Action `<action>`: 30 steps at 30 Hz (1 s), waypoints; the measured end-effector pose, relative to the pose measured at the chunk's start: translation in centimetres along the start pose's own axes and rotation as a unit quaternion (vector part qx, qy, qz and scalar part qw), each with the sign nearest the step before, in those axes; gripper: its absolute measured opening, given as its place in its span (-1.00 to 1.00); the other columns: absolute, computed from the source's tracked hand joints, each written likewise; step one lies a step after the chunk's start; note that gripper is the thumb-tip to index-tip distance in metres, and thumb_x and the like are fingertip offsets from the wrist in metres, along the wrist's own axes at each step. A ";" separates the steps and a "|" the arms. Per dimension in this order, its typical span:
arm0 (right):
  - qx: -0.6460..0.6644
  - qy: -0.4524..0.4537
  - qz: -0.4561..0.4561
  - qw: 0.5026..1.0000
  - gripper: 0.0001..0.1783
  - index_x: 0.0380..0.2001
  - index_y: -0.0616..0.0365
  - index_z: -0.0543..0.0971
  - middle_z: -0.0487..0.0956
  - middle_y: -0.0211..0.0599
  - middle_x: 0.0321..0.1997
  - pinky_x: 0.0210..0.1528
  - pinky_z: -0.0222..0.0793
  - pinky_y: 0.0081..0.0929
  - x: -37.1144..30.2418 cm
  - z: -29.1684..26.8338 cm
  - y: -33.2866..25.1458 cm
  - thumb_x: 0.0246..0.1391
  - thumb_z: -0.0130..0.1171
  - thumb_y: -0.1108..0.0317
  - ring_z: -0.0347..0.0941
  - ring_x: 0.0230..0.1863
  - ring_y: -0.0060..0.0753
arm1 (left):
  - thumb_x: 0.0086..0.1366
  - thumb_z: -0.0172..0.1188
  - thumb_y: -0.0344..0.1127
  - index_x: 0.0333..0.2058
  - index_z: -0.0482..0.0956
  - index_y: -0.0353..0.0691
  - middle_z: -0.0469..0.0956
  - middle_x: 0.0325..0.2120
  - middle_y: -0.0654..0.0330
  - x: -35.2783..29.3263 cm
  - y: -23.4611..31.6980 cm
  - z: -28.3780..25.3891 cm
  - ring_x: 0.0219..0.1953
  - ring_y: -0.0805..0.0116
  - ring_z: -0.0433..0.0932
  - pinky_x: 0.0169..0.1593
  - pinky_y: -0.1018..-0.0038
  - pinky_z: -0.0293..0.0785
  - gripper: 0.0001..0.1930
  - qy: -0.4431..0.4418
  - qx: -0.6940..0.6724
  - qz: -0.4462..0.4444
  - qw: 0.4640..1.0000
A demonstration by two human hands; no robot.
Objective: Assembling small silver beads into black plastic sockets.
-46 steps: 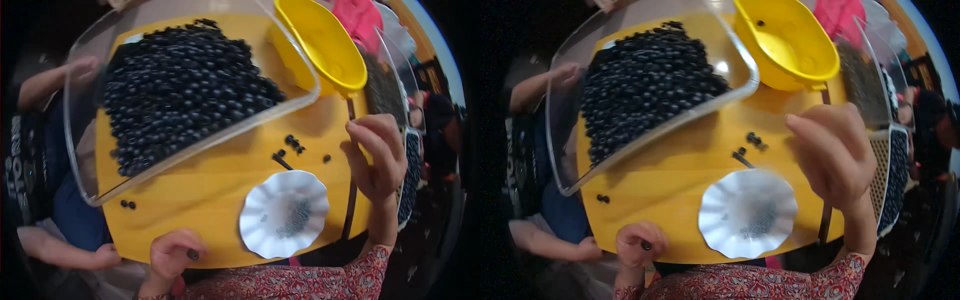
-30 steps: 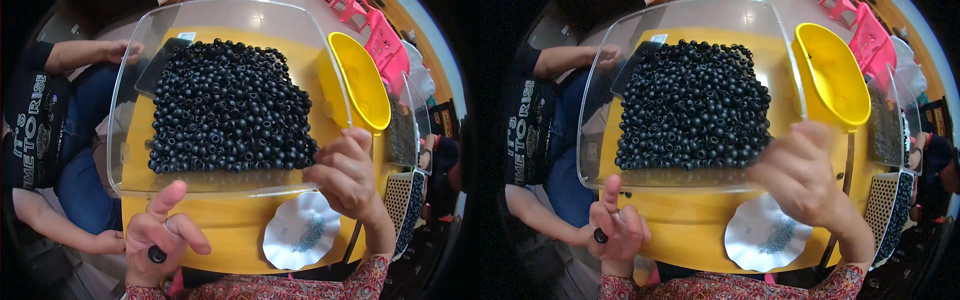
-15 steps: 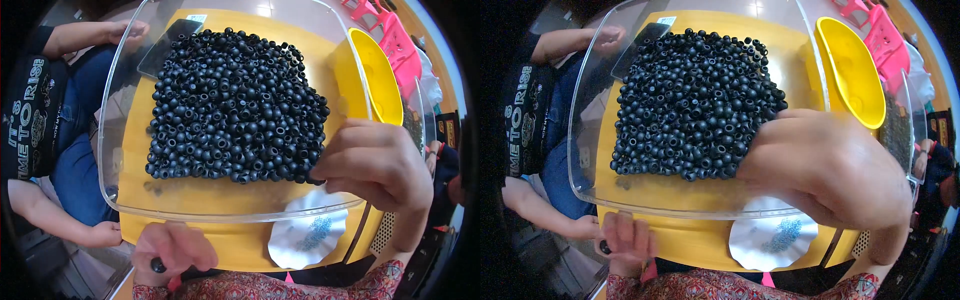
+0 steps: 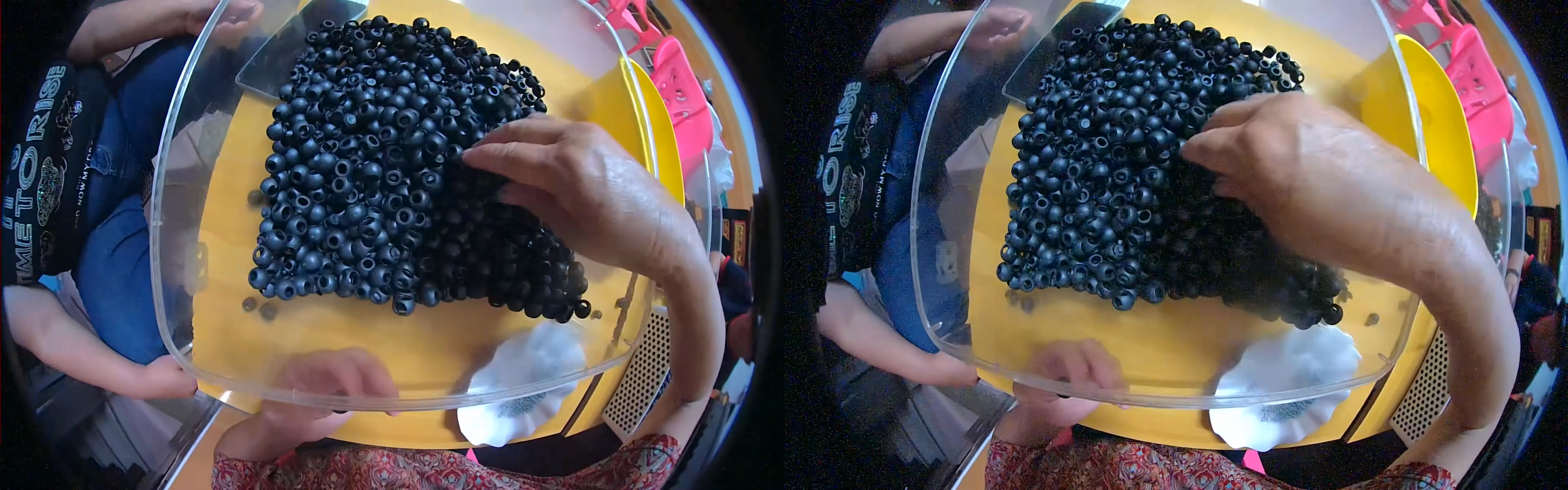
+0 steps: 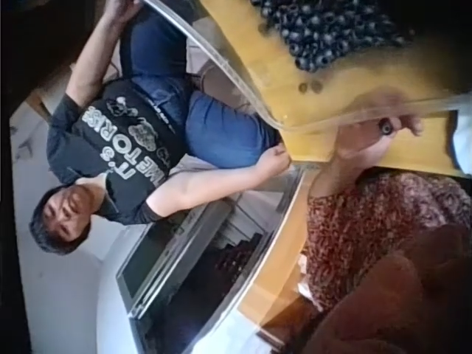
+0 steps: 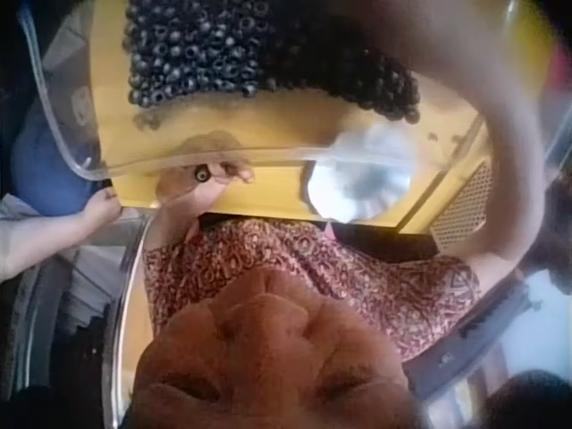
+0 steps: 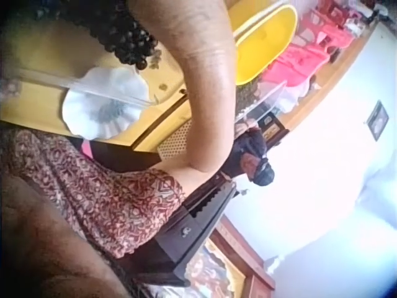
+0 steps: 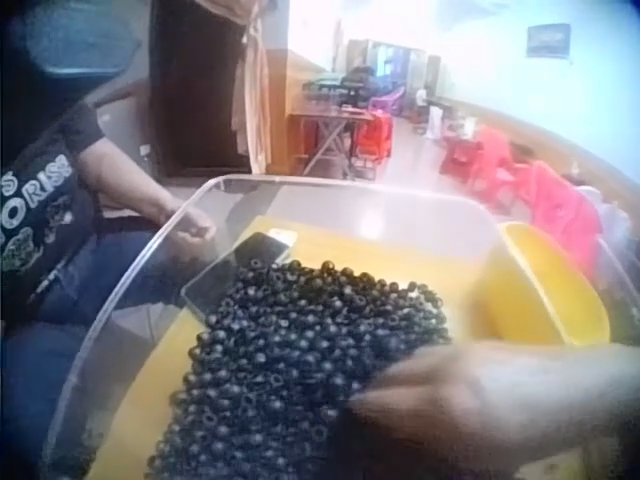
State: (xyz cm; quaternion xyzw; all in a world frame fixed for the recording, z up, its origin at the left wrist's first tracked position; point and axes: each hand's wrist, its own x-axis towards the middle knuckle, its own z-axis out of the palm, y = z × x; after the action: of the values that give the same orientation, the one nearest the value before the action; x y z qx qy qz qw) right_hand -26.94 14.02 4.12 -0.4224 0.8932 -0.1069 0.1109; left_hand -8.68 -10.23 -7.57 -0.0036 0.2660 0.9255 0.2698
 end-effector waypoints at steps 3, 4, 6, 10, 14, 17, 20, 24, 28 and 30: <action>-0.005 0.030 -0.029 0.999 -0.69 -0.18 0.21 0.55 0.55 -0.11 -0.18 -0.24 0.49 -0.31 0.5 0.4 0.3 -0.08 0.20 0.55 0.53 -0.24 -0.09 | 0.06 0.16 -0.38 -0.41 0.46 -0.31 0.47 -0.26 -0.11 0.1 -0.1 -0.4 -0.20 0.10 0.50 -0.02 0.28 0.36 -0.85 0.008 -0.030 0.000 1.000; 0.009 0.031 -0.025 0.999 -0.72 -0.21 0.22 0.56 0.55 -0.11 -0.21 -0.26 0.49 -0.32 0.5 0.4 0.2 -0.08 0.21 0.54 0.54 -0.27 -0.09 | 0.05 0.18 -0.35 -0.40 0.46 -0.32 0.47 -0.27 -0.11 0.1 -0.2 -0.6 -0.18 0.12 0.49 -0.02 0.29 0.36 -0.82 0.002 -0.043 0.004 0.999; 0.046 0.006 -0.010 0.999 -0.74 -0.23 0.22 0.57 0.55 -0.12 -0.25 -0.28 0.48 -0.32 0.0 -0.4 -0.9 -0.09 0.21 0.54 0.53 -0.29 -0.10 | 0.07 0.19 -0.25 -0.40 0.46 -0.32 0.47 -0.26 -0.11 0.3 -0.5 -0.5 -0.18 0.12 0.49 -0.02 0.29 0.36 -0.76 -0.018 -0.042 0.001 0.999; 0.161 -0.089 -0.031 0.982 -0.78 -0.28 0.24 0.57 0.56 -0.12 -0.34 -0.30 0.46 -0.31 1.2 0.1 -1.4 -0.09 0.21 0.54 0.53 -0.32 -0.10 | 0.14 0.15 0.03 -0.38 0.45 -0.32 0.46 -0.27 -0.11 0.0 -0.8 -0.5 -0.18 0.12 0.48 -0.05 0.30 0.37 -0.57 0.000 -0.022 0.004 1.000; 0.234 -0.190 -0.074 0.951 -0.75 -0.26 0.34 0.55 0.57 -0.09 -0.30 -0.25 0.46 -0.31 2.2 1.3 -2.4 -0.10 0.20 0.53 0.53 -0.26 -0.07 | 0.15 0.07 0.20 -0.39 0.46 -0.32 0.46 -0.27 -0.10 0.0 -1.4 -0.7 -0.22 0.14 0.48 -0.09 0.32 0.38 -0.44 -0.011 0.007 0.008 1.000; 0.129 -0.181 -0.080 0.972 -0.69 -0.20 0.33 0.55 0.58 -0.08 -0.23 -0.17 0.47 -0.33 2.6 1.6 -2.5 -0.11 0.19 0.54 0.52 -0.21 -0.05 | 0.16 0.15 0.01 -0.39 0.46 -0.33 0.46 -0.29 -0.09 0.3 -1.2 -0.5 -0.24 0.16 0.48 -0.11 0.34 0.37 -0.58 -0.005 -0.039 0.019 0.999; 0.085 -0.111 -0.061 0.988 -0.58 -0.08 0.28 0.50 0.54 -0.07 -0.07 -0.08 0.46 -0.32 2.9 1.2 -1.2 -0.11 0.20 0.54 0.49 -0.09 -0.04 | 0.16 0.18 -0.24 -0.38 0.46 -0.32 0.46 -0.29 -0.06 0.5 -0.5 -0.7 -0.24 0.17 0.48 -0.11 0.35 0.36 -0.77 -0.011 0.026 -0.005 1.000; 0.029 -0.049 -0.034 0.998 -0.56 -0.06 0.25 0.49 0.53 -0.04 -0.05 -0.08 0.46 -0.27 2.6 0.6 -0.6 -0.12 0.22 0.54 0.48 -0.08 0.01 | 0.15 0.09 -0.49 -0.34 0.48 -0.31 0.46 -0.28 -0.03 0.7 -0.4 -1.2 -0.22 0.19 0.48 -0.08 0.35 0.34 -0.91 -0.025 0.006 -0.024 0.999; 0.048 -0.071 -0.028 0.996 -0.55 -0.07 0.26 0.48 0.52 -0.03 -0.06 -0.10 0.45 -0.26 2.0 -0.3 0.0 -0.14 0.23 0.53 0.48 -0.09 0.03 | 0.18 0.01 -0.52 -0.31 0.50 -0.32 0.46 -0.25 -0.02 0.8 -0.3 -0.9 -0.20 0.20 0.47 -0.05 0.34 0.33 -0.88 -0.027 -0.033 -0.058 0.997; 0.011 -0.063 -0.032 0.997 -0.54 -0.08 0.27 0.48 0.53 -0.05 -0.09 -0.13 0.45 -0.27 1.4 -1.1 0.1 -0.15 0.24 0.53 0.49 -0.12 0.03 | 0.18 0.00 -0.52 -0.31 0.50 -0.33 0.46 -0.25 -0.02 0.7 -0.3 -0.7 -0.20 0.20 0.47 -0.05 0.34 0.33 -0.88 -0.031 -0.039 -0.060 0.997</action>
State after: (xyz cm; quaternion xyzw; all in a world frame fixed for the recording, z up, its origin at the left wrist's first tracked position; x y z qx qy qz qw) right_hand -28.19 13.11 4.95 -0.4555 0.8691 -0.0936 0.1683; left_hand -9.24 -9.97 -8.45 -0.0017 0.2206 0.9170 0.3324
